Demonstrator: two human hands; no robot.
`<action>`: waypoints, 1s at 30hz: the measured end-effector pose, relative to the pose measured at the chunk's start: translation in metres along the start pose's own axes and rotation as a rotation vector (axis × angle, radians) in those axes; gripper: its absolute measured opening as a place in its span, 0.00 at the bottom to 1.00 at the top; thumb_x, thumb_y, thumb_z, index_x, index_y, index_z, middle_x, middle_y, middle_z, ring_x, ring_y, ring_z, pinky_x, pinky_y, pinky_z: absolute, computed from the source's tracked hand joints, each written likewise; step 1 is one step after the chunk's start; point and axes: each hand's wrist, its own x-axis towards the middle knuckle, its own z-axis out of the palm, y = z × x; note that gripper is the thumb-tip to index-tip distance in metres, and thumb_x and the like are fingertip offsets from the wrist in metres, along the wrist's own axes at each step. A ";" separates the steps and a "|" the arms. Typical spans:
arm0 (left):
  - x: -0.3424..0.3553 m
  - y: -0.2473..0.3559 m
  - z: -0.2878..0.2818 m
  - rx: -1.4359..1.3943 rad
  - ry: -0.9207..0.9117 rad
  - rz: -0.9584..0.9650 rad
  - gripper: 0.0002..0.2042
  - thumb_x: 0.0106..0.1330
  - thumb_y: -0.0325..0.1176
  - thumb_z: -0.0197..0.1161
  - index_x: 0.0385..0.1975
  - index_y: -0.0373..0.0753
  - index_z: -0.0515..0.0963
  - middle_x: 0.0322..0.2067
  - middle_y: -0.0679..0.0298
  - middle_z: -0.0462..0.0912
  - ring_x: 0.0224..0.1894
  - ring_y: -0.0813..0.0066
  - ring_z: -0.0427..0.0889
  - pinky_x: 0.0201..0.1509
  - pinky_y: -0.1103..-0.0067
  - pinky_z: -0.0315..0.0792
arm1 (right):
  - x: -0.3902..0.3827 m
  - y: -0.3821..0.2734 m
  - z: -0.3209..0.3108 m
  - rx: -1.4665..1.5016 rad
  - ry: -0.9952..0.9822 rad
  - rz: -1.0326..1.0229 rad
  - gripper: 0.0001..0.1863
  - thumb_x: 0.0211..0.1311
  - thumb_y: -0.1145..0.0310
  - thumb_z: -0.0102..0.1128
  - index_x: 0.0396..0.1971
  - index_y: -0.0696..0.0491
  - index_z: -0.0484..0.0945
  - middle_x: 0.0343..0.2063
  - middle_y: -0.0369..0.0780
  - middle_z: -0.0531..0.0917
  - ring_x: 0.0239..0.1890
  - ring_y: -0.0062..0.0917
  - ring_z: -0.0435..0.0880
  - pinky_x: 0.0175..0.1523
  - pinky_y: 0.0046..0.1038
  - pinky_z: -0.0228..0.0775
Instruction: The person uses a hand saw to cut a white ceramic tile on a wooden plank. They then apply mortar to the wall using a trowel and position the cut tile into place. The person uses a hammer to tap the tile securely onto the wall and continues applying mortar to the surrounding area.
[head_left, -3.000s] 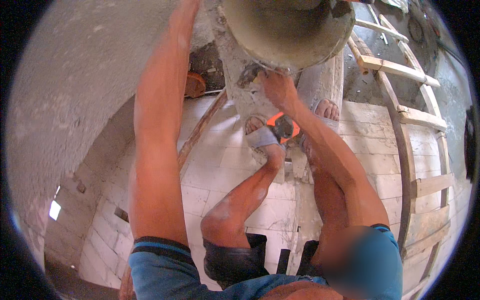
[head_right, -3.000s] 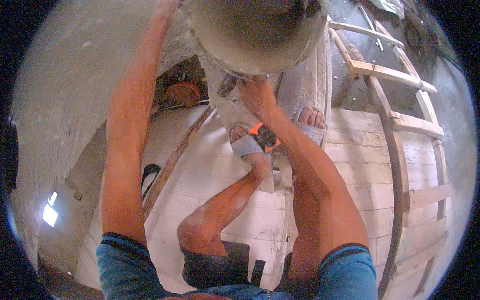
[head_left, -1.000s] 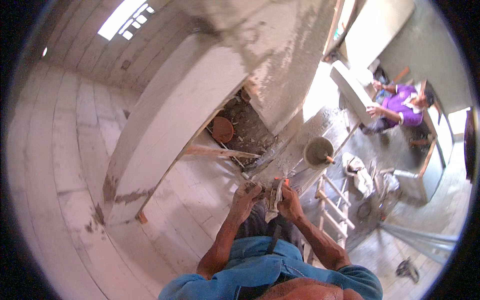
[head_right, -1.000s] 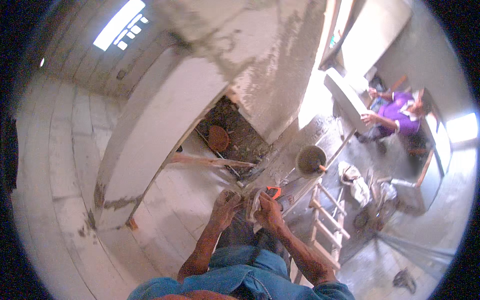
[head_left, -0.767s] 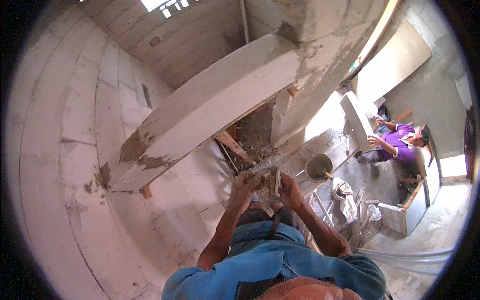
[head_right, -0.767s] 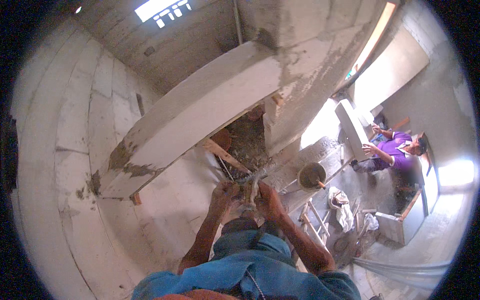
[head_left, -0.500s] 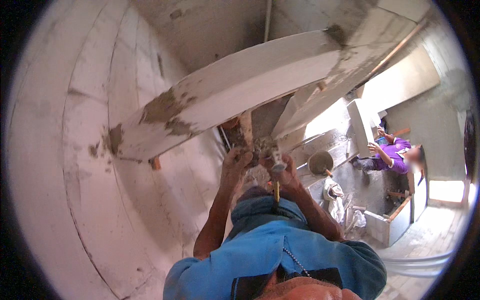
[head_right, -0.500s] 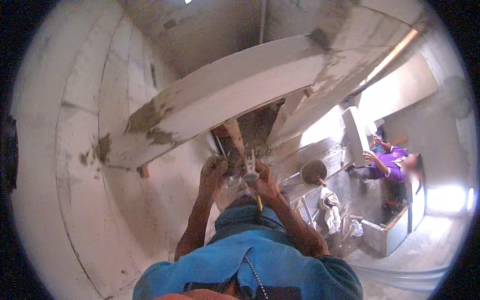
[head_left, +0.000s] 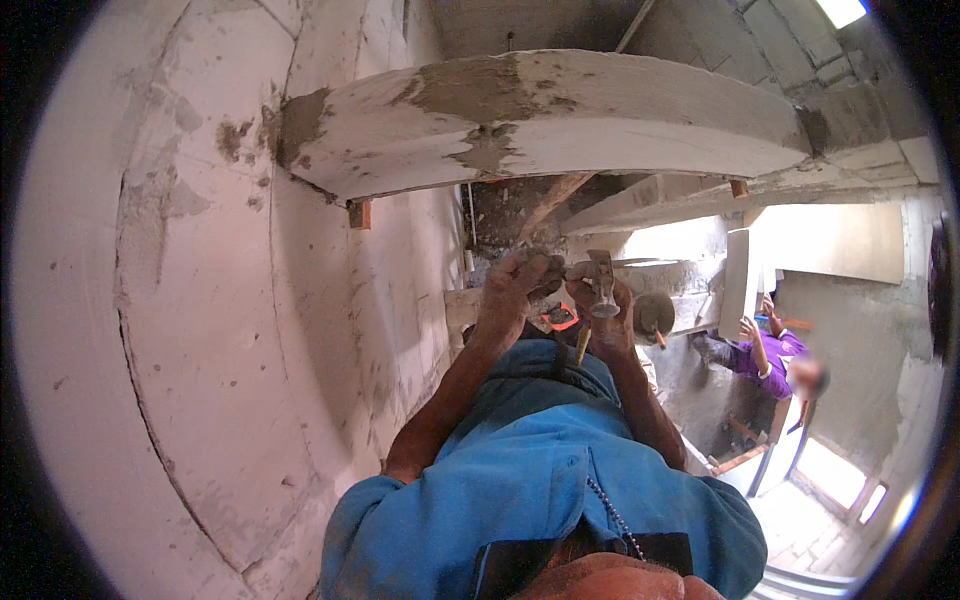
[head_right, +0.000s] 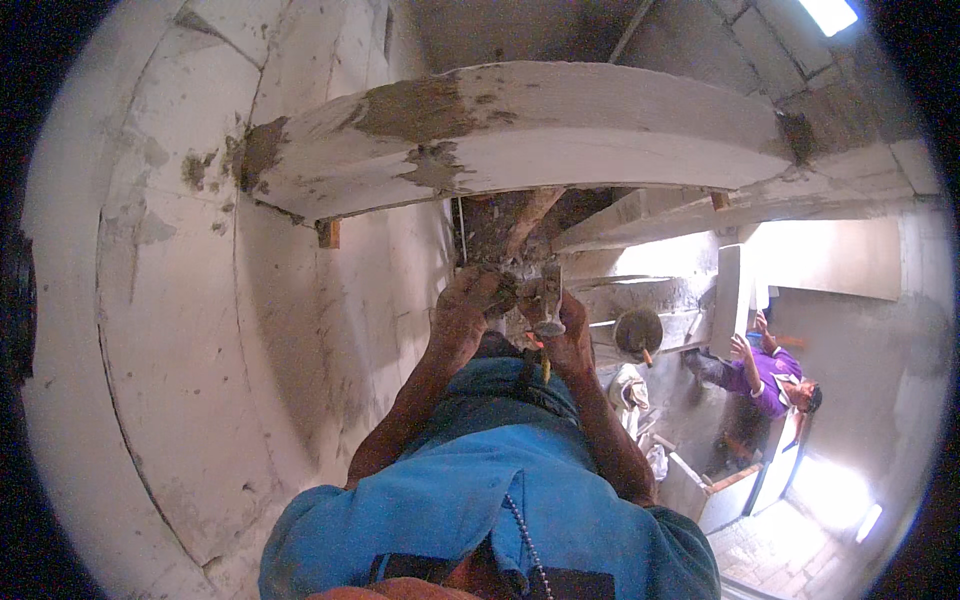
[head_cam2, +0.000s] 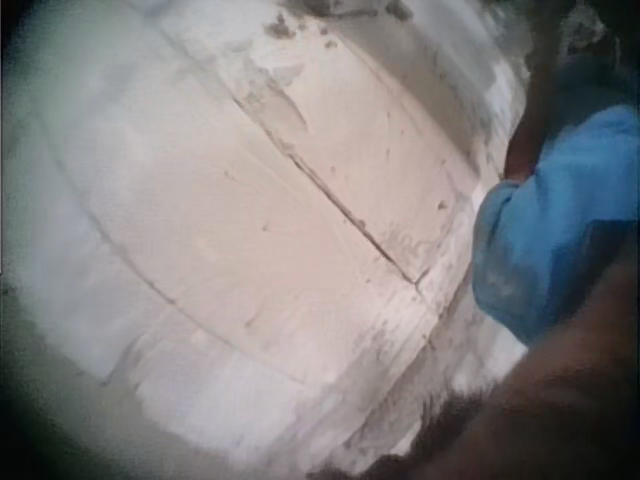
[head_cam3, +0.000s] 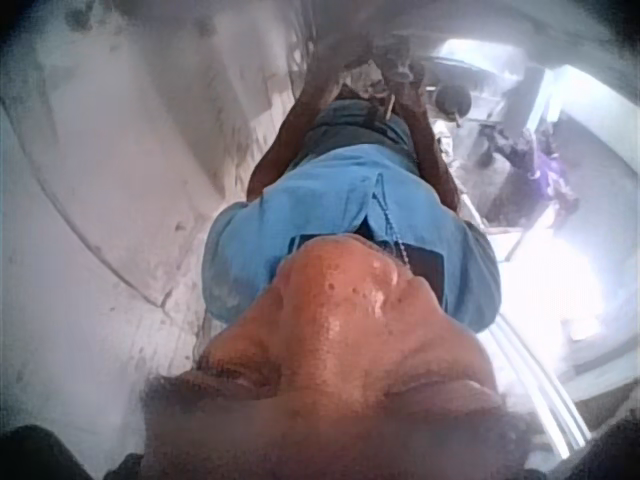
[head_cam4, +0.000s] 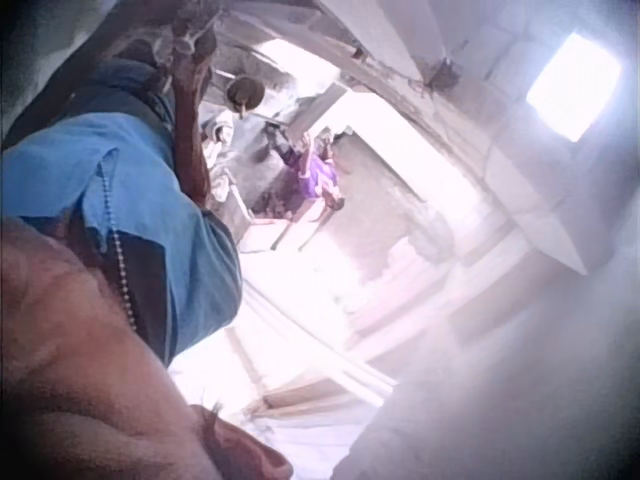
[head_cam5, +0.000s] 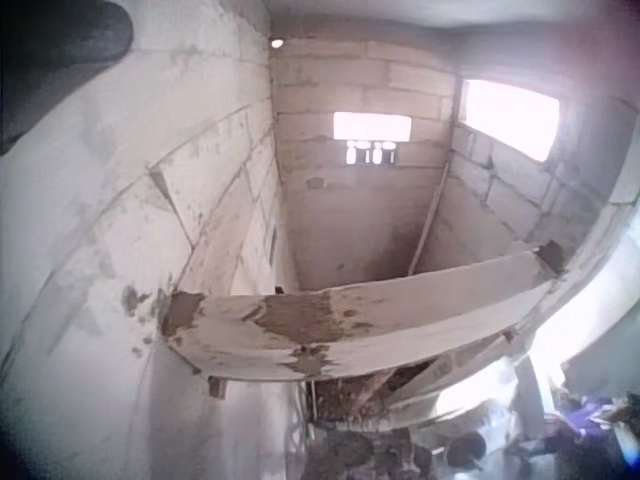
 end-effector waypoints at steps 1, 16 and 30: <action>-0.001 0.001 -0.006 -0.048 0.039 0.027 0.15 0.70 0.33 0.60 0.52 0.35 0.73 0.45 0.60 0.80 0.47 0.68 0.82 0.51 0.71 0.79 | 0.001 0.000 0.002 -0.021 -0.036 -0.072 0.11 0.63 0.67 0.65 0.42 0.55 0.80 0.31 0.34 0.82 0.33 0.16 0.79 0.35 0.22 0.72; -0.038 0.045 0.000 0.009 0.289 0.189 0.12 0.72 0.39 0.59 0.45 0.38 0.78 0.35 0.70 0.78 0.33 0.83 0.72 0.38 0.81 0.69 | 0.035 -0.042 0.058 -0.238 -0.364 -0.328 0.23 0.63 0.57 0.65 0.52 0.55 0.75 0.44 0.38 0.80 0.46 0.24 0.80 0.51 0.29 0.74; -0.011 0.206 -0.025 -0.453 0.267 0.500 0.07 0.64 0.37 0.69 0.35 0.44 0.78 0.20 0.76 0.72 0.16 0.86 0.60 0.21 0.82 0.53 | 0.032 -0.053 0.042 -0.655 -0.638 -0.236 0.22 0.63 0.60 0.59 0.51 0.58 0.72 0.36 0.48 0.81 0.39 0.38 0.80 0.46 0.37 0.71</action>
